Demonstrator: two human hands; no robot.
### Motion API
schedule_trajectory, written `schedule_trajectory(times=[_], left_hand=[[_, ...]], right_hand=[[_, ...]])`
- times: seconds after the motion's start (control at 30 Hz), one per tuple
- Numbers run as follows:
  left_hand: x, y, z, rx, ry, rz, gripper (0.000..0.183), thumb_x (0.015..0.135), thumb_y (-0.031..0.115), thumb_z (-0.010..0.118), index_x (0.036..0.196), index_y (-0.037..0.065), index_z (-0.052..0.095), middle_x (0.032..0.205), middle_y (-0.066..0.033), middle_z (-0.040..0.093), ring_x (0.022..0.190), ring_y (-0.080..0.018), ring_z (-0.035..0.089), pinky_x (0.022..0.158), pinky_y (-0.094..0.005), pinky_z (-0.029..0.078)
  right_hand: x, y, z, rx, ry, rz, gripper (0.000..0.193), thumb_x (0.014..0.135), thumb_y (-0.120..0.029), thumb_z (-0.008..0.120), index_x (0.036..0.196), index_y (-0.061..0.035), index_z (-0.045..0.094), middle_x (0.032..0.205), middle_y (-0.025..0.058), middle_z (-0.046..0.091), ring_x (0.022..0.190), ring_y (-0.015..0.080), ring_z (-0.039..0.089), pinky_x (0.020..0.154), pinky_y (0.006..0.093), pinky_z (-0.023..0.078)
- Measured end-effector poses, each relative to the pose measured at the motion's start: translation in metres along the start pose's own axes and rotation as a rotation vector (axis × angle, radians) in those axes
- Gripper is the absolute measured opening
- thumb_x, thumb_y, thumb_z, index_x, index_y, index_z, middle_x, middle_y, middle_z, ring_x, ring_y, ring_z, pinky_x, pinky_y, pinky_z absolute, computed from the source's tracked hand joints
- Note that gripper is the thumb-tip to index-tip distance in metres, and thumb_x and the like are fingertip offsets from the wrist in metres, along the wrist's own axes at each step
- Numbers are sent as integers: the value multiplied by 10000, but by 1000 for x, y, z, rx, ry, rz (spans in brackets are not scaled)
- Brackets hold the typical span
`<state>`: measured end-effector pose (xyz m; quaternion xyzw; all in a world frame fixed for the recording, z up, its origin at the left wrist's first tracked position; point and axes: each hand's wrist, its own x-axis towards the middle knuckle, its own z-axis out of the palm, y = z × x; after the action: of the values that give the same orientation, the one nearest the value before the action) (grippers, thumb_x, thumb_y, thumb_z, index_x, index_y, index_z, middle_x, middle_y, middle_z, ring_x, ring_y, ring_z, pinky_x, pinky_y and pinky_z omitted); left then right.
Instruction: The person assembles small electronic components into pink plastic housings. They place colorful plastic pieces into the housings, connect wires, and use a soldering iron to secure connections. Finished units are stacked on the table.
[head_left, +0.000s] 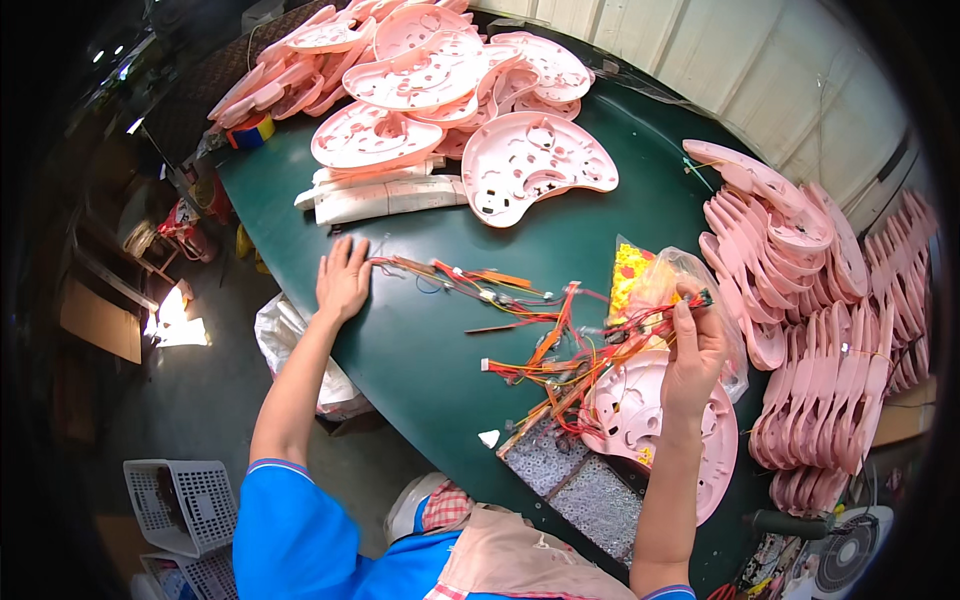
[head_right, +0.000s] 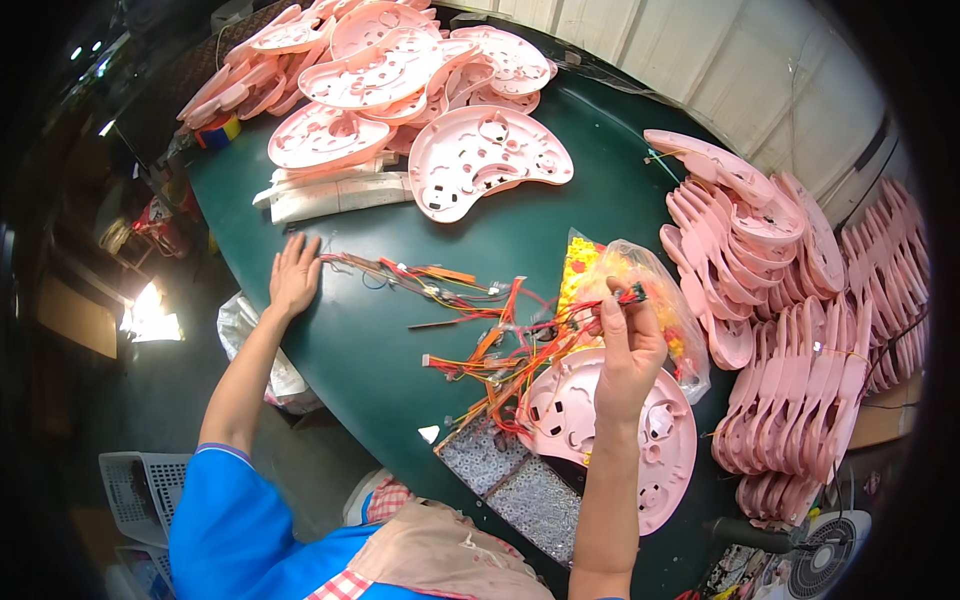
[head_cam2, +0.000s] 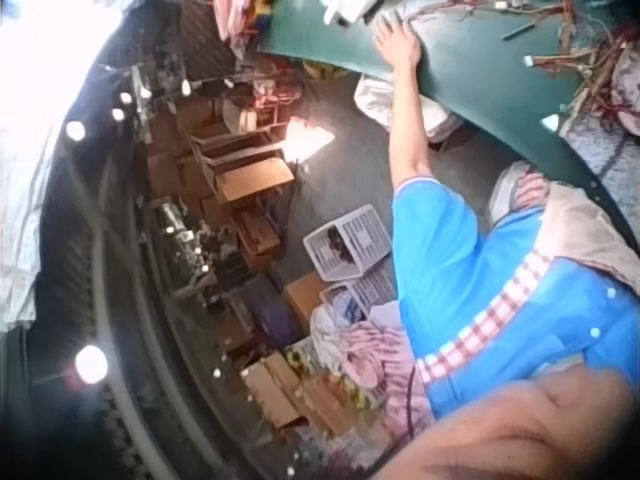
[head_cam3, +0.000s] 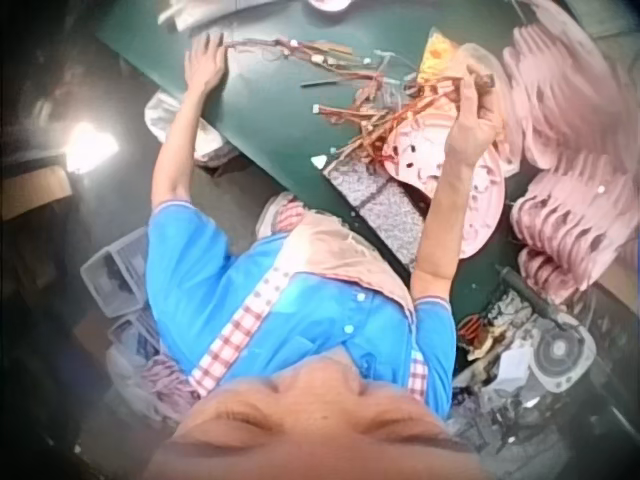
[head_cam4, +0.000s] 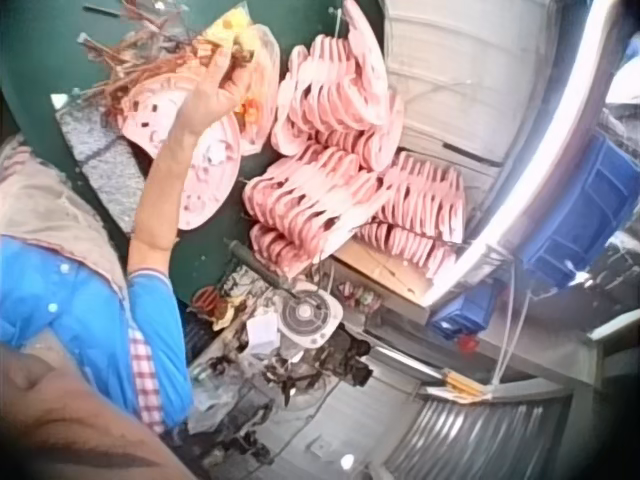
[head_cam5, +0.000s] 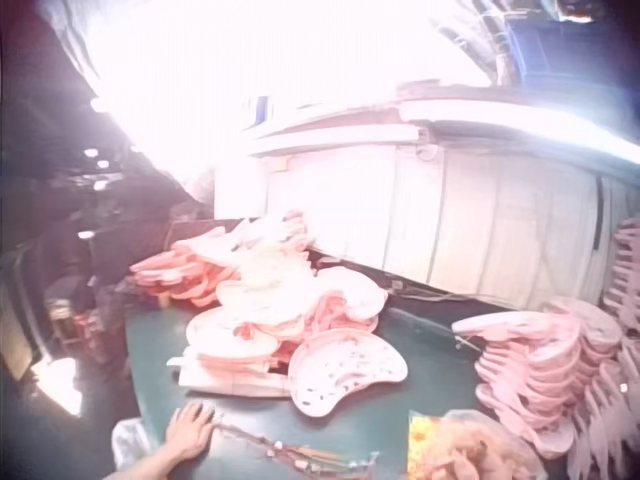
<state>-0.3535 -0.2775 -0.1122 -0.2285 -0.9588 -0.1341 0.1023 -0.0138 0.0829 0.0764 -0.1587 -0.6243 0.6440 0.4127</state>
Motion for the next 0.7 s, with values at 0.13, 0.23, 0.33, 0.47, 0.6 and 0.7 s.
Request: schedule_trajectory(times=[0.13,0.23,0.33,0.47,0.6,0.7], left_hand=[[3,51,-6,-58,288,90,556,947,208,675,1469,77,537,1571,-216,430,1507,-404,350,1243,-544,263],[-22,146,-37,-560,118,466,528,878,73,718,1390,58,587,1442,-170,571,1361,-374,521,1155,-475,403],[-55,218,-42,-619,-184,847,488,927,176,721,1395,110,599,1469,-127,562,1421,-321,494,1194,-532,368],[-74,245,-7,-379,-315,947,588,991,481,619,1498,193,547,1637,-96,417,1543,-311,337,1275,-569,207],[-48,208,-2,-197,-214,740,725,925,587,653,1544,238,508,1687,-91,343,1566,-342,281,1268,-599,168],[-28,168,-10,-117,-206,592,768,919,604,656,1562,219,486,1703,-95,310,1572,-350,259,1271,-593,152]], right_hand=[[6,-1,-1,-134,-185,11,312,1045,-105,639,1337,6,637,957,23,665,772,64,607,724,211,511],[12,-1,7,-110,-150,-25,266,1054,-110,626,1299,-8,620,954,28,645,767,63,607,712,204,519],[23,-3,10,20,-84,-53,173,1065,-112,609,1211,-21,617,981,34,652,789,69,623,711,231,562],[36,-21,-5,88,-25,-140,157,1089,-139,571,1177,-15,609,994,54,675,815,116,690,730,288,612],[43,-28,-26,34,-9,-175,186,1062,-83,606,1215,16,642,1036,89,725,870,161,724,809,294,609],[53,-13,-33,-27,-45,-84,211,1003,-7,668,1210,33,668,1083,90,722,950,167,732,854,278,596]])
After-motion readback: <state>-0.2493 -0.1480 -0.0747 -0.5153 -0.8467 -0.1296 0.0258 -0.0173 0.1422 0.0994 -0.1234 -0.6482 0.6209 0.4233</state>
